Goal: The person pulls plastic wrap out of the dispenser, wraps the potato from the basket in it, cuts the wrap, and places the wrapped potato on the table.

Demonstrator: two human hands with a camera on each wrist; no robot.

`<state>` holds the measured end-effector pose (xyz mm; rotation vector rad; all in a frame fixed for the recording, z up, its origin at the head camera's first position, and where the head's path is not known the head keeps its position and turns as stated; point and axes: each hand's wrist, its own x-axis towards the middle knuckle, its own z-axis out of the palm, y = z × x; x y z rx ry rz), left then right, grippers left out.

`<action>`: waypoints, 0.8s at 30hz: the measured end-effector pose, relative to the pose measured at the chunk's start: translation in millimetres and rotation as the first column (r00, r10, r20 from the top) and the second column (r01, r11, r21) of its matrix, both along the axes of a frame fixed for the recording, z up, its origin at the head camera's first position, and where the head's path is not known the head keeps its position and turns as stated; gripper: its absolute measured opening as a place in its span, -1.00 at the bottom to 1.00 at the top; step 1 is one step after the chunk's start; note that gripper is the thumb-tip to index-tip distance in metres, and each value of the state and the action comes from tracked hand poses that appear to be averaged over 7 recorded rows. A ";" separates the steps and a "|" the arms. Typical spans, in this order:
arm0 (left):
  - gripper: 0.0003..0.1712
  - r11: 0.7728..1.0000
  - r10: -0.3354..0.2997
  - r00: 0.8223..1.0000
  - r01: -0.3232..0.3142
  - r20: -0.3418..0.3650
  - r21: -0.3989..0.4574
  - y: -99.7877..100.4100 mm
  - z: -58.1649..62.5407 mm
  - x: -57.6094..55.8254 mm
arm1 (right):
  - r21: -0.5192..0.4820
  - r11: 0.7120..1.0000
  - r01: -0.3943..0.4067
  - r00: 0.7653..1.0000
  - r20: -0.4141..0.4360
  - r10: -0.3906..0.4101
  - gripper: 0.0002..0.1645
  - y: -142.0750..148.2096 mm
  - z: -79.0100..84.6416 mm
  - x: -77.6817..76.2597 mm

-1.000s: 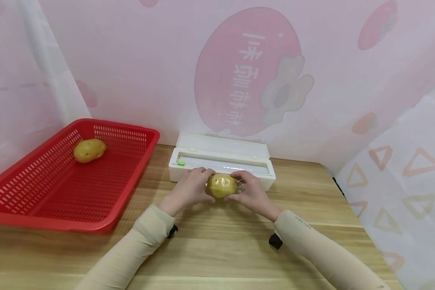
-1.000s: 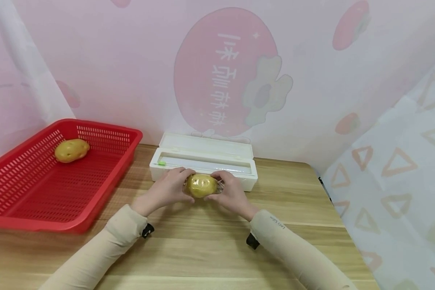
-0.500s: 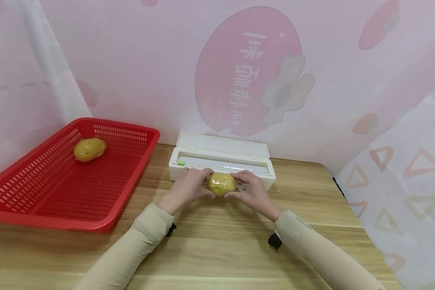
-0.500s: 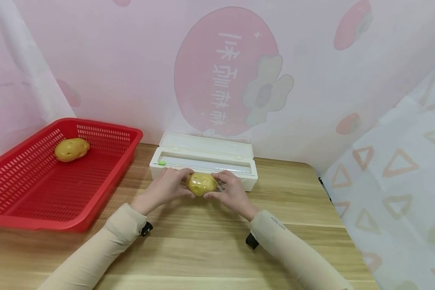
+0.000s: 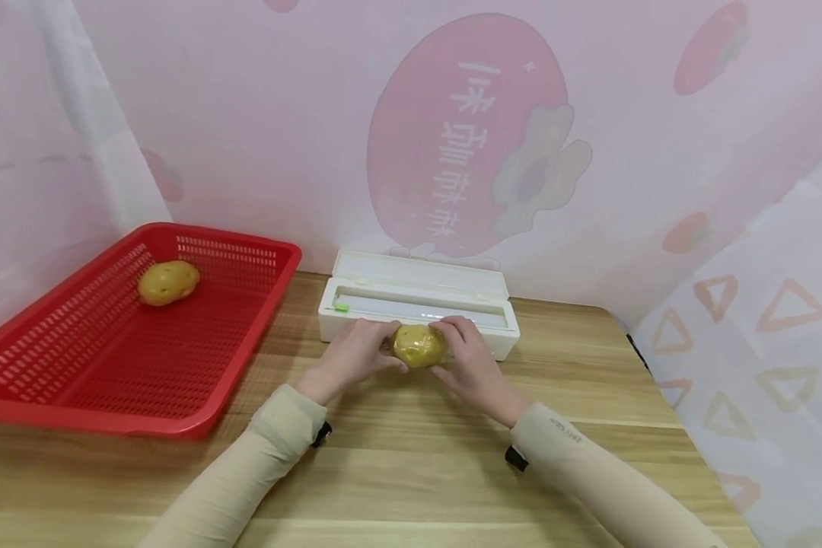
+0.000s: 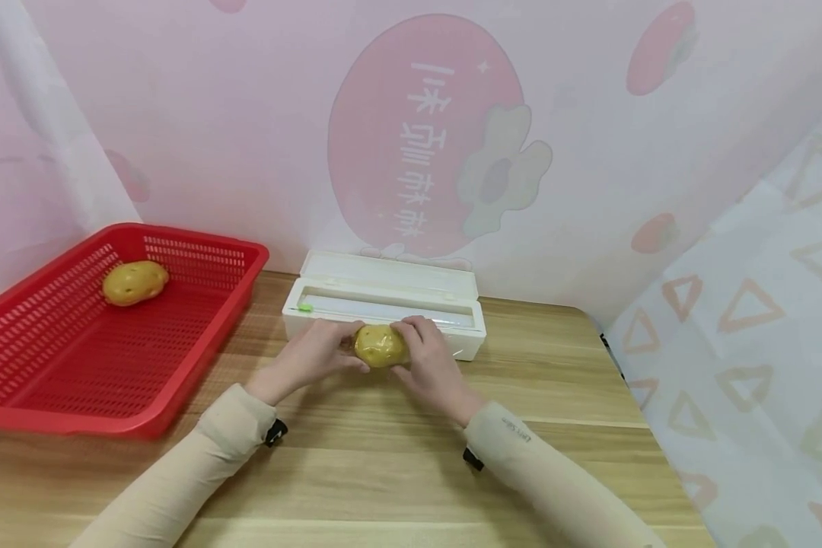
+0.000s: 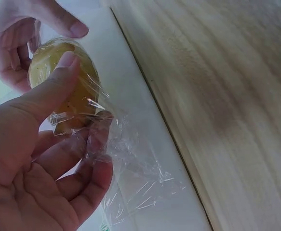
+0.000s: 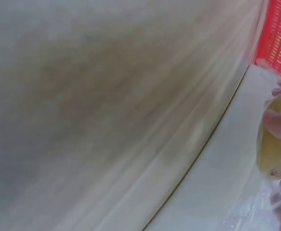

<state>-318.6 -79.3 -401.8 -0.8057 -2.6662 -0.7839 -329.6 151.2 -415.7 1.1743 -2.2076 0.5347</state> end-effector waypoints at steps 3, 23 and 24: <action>-0.60 1.000 -0.018 1.000 0.018 0.024 0.013 -0.6 0.1 0.4 | -0.046 0.999 -0.009 0.999 0.044 0.011 -0.12 0.1 -3.2 -4.2; -0.24 0.990 0.104 0.991 -0.112 -0.089 -0.089 6.7 9.7 7.4 | -0.124 0.992 -0.029 0.994 0.104 0.042 -0.20 5.8 -5.3 -7.0; -0.28 0.990 0.106 0.991 -0.113 -0.087 -0.083 6.8 9.5 7.5 | -0.116 0.993 -0.030 0.994 0.103 0.042 -0.21 5.5 -4.7 -6.5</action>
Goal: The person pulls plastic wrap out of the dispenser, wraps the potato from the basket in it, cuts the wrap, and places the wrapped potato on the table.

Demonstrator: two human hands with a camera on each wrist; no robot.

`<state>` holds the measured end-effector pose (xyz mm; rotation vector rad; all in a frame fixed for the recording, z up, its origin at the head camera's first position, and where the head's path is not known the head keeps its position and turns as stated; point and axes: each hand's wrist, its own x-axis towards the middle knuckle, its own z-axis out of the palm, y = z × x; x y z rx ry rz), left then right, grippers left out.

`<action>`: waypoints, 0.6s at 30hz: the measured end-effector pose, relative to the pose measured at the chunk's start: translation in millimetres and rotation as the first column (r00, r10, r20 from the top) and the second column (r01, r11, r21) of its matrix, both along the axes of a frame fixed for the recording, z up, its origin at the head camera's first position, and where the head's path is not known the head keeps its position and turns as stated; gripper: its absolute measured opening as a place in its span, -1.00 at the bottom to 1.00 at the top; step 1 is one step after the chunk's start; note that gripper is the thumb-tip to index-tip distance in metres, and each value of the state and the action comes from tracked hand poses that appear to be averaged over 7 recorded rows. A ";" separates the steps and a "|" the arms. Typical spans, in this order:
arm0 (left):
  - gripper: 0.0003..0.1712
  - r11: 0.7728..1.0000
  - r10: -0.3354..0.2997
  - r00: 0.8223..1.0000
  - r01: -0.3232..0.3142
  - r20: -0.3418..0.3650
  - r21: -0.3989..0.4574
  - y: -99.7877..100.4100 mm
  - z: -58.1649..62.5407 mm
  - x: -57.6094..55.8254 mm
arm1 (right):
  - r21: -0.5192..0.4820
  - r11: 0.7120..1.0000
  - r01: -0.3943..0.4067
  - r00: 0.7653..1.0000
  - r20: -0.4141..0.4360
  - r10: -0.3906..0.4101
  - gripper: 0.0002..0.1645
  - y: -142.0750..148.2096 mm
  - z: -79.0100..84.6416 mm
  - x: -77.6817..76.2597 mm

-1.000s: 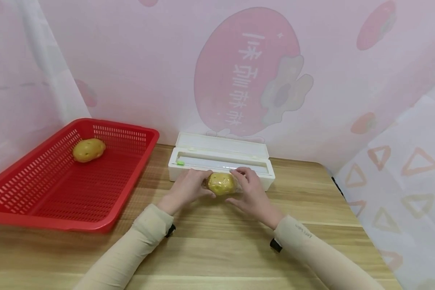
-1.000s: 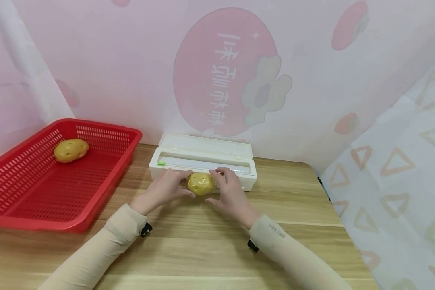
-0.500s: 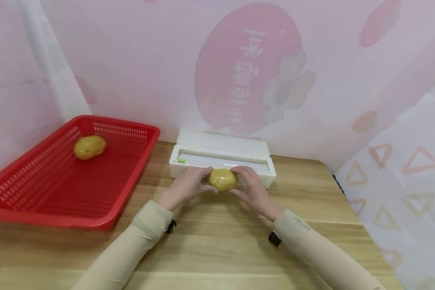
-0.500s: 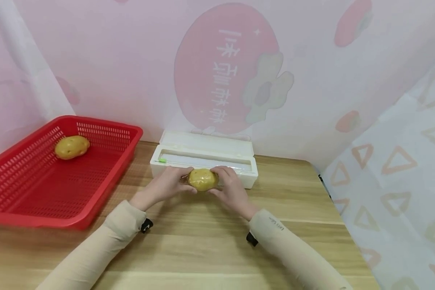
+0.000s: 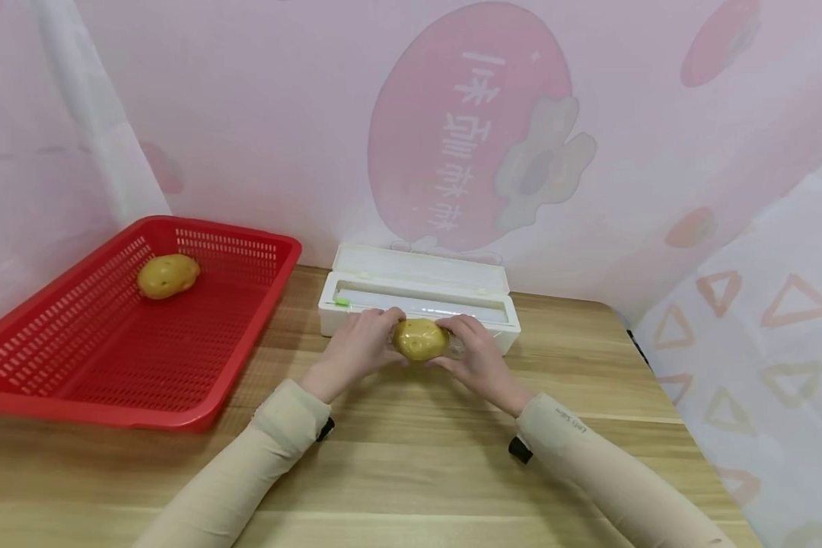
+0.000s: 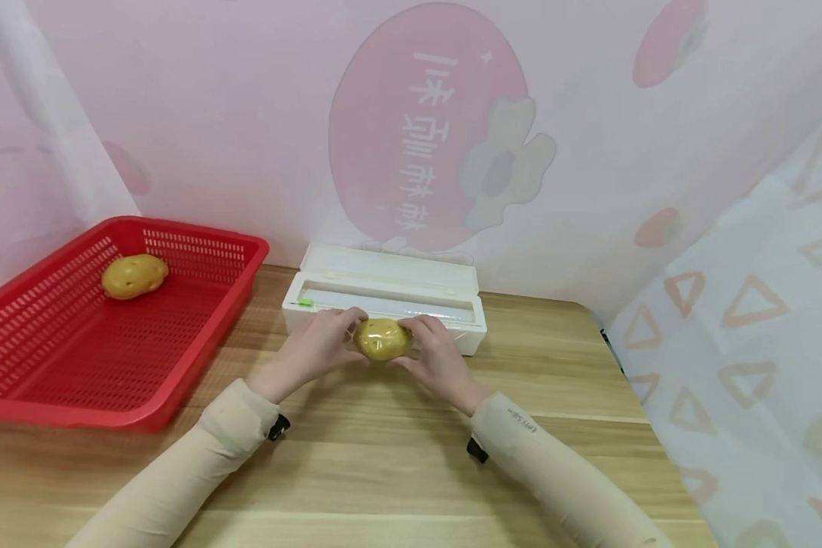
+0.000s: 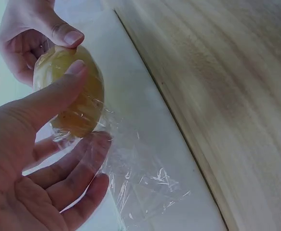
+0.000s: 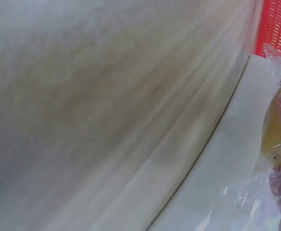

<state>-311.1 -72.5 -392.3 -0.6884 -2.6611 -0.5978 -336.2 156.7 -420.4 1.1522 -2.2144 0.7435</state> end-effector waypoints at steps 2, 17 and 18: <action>-0.35 1.000 0.004 1.000 -0.004 0.005 0.002 -0.2 -0.8 -0.2 | 0.021 1.000 -0.001 1.000 -0.003 0.001 -0.24 -1.0 1.6 0.3; -0.28 0.998 -0.046 0.995 0.043 0.084 0.042 0.0 -4.7 -3.9 | -0.032 0.996 -0.082 0.977 0.195 0.087 -0.29 5.5 6.5 -9.1; -0.28 0.998 -0.046 0.995 0.042 0.091 0.046 -0.3 -5.0 -4.1 | -0.052 0.994 -0.101 0.966 0.233 0.110 -0.31 6.2 7.2 -9.4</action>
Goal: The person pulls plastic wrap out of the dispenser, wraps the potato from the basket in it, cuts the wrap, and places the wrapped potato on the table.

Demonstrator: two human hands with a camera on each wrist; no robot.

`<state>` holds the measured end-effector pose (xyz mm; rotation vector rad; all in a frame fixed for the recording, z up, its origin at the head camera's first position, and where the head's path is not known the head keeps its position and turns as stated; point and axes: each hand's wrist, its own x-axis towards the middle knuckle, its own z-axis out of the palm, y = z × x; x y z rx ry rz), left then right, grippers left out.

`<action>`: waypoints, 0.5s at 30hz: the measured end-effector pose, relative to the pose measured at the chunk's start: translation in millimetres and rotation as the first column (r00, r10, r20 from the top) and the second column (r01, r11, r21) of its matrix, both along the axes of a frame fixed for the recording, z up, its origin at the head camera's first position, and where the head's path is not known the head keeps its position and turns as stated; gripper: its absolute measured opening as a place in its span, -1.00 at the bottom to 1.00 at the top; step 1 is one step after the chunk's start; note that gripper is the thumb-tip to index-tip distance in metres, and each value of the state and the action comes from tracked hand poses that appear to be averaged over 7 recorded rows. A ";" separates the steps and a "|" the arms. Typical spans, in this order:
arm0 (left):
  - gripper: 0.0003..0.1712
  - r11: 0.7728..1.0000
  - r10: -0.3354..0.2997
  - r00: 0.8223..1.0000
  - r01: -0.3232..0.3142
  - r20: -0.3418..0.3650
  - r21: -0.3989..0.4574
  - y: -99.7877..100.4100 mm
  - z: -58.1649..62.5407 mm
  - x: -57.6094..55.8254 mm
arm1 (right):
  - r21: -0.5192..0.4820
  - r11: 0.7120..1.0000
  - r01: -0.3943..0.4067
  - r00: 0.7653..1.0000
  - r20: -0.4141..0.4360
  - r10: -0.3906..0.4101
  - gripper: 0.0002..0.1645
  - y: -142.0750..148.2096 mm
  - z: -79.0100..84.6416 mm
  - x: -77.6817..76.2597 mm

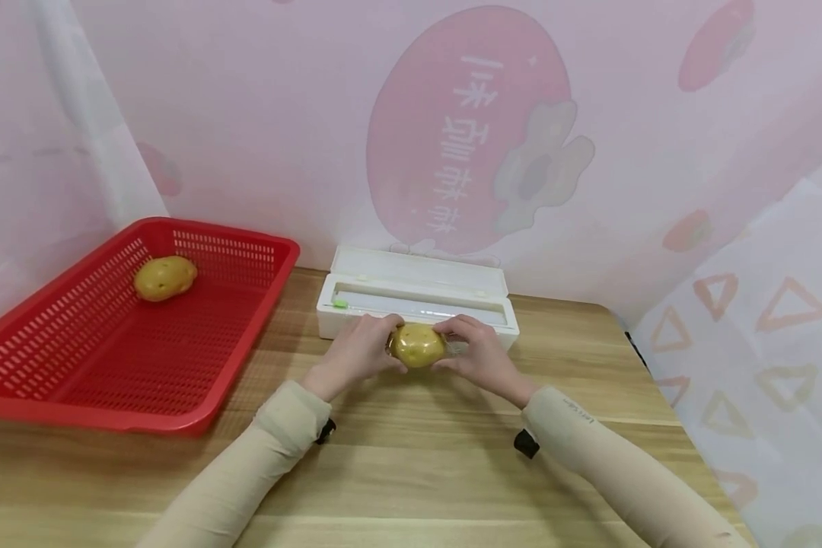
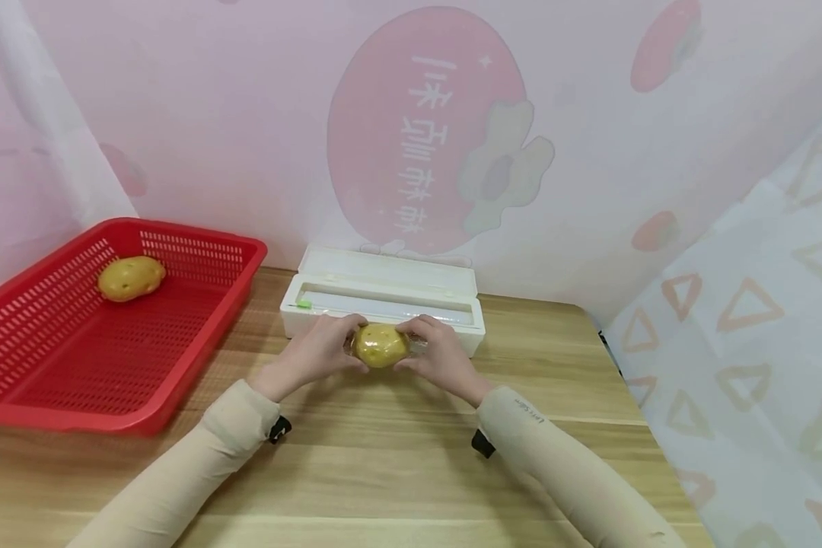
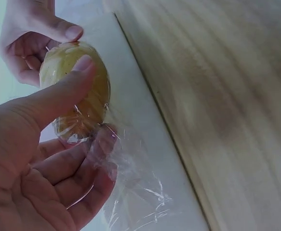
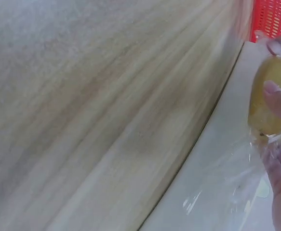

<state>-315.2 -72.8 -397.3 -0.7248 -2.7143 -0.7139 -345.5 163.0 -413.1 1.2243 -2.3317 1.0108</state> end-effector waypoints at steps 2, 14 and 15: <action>-0.28 1.000 0.001 1.000 -0.001 0.011 0.005 -0.9 -0.9 0.1 | -0.022 1.000 -0.016 0.997 0.079 0.018 -0.33 0.5 0.9 0.4; -0.58 0.998 -0.051 0.995 0.049 0.081 0.025 3.5 0.9 -1.4 | -0.040 0.999 0.036 0.957 0.288 -0.023 -0.35 1.6 0.5 3.8; -0.60 0.999 -0.049 0.995 0.047 0.089 0.021 3.4 0.9 -1.5 | -0.041 0.999 0.028 0.955 0.296 -0.015 -0.36 1.8 0.5 4.0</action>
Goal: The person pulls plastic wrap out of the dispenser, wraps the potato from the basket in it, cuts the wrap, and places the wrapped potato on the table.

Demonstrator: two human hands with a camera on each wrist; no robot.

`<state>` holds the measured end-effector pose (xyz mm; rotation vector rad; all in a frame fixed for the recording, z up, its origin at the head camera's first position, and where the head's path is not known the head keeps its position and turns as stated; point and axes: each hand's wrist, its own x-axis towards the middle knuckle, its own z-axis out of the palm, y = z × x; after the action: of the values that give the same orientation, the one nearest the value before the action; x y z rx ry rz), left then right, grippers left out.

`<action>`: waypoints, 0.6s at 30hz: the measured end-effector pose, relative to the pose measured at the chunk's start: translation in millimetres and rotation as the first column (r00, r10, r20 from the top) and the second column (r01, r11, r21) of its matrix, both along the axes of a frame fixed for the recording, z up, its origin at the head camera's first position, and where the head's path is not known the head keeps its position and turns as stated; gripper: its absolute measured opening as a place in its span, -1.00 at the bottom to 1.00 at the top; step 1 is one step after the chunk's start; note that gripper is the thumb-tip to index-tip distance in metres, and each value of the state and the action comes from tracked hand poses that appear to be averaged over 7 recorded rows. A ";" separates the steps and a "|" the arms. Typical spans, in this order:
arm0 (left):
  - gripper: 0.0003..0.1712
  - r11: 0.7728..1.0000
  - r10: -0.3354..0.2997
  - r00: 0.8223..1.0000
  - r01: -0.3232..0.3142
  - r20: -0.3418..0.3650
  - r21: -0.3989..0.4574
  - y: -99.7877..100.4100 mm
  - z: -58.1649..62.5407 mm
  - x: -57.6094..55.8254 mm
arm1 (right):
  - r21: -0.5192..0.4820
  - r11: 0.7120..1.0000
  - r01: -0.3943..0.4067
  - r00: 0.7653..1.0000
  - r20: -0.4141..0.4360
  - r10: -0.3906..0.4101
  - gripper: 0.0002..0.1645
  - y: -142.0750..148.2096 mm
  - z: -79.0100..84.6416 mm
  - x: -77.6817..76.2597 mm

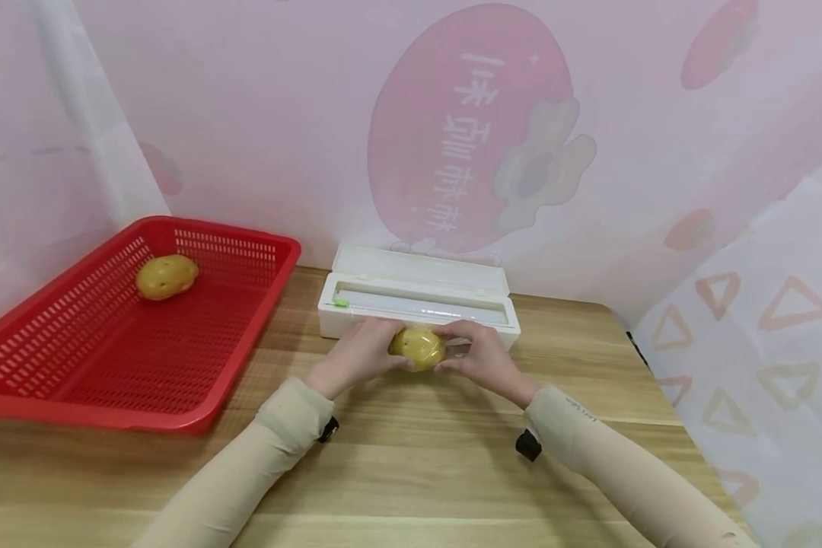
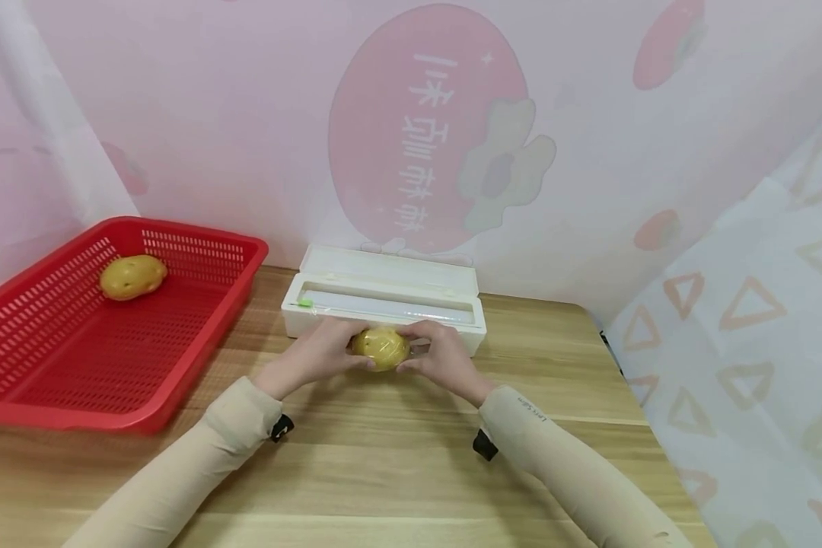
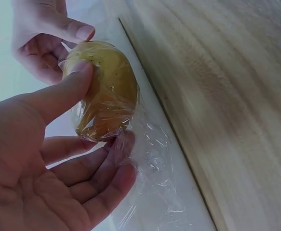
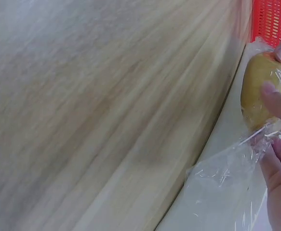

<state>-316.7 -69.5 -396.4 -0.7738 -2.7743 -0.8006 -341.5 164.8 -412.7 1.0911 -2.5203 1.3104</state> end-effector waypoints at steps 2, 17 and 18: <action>-0.61 1.000 -0.003 1.000 0.003 0.006 0.004 0.0 -0.6 -0.9 | 0.006 1.000 -0.012 1.000 0.012 0.012 -0.37 0.8 -0.1 0.2; -0.61 0.997 -0.071 0.997 0.069 0.033 0.037 -3.2 -3.2 -8.5 | 0.183 0.983 0.016 1.000 -0.028 -0.011 -0.40 -4.4 8.2 -3.1; -0.63 0.997 -0.073 0.997 0.071 0.033 0.036 -3.4 -3.4 -8.7 | 0.192 0.981 0.022 0.999 -0.035 -0.016 -0.44 -4.8 9.1 -3.0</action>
<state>-325.4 -72.9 -399.8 -0.8663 -2.7691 -0.8804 -344.6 160.0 -403.6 1.1096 -2.6699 1.0523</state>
